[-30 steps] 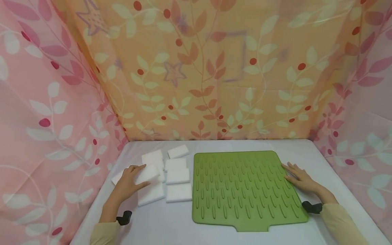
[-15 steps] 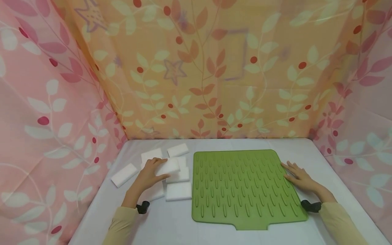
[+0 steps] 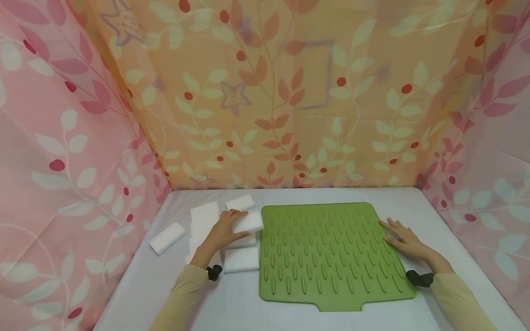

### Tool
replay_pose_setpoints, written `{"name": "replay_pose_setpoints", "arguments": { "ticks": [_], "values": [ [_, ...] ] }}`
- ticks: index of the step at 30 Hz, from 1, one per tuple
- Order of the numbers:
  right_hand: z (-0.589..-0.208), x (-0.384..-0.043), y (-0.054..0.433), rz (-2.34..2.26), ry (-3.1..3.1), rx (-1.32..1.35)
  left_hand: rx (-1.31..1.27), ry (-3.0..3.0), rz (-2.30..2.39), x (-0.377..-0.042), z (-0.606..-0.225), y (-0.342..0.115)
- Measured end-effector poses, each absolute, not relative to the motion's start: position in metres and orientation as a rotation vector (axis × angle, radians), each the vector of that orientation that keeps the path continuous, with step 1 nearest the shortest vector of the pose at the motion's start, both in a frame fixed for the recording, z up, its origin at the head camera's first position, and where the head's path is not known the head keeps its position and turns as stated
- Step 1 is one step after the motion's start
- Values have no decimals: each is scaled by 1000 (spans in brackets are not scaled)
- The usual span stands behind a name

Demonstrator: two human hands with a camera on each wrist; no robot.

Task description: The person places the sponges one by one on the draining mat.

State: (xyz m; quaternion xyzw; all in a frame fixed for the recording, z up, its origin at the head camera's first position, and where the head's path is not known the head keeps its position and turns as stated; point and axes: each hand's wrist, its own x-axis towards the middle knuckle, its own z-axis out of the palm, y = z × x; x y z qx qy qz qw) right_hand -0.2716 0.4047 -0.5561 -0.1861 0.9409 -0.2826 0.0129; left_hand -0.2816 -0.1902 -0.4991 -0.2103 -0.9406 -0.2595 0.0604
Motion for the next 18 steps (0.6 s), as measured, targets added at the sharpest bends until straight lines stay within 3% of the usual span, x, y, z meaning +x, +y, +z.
{"name": "replay_pose_setpoints", "arguments": {
  "ticks": [18],
  "values": [
    [-556,-270,403,-893,2946,-596,-769,-2823,-670,-319,-502,-148]
  ]
}}
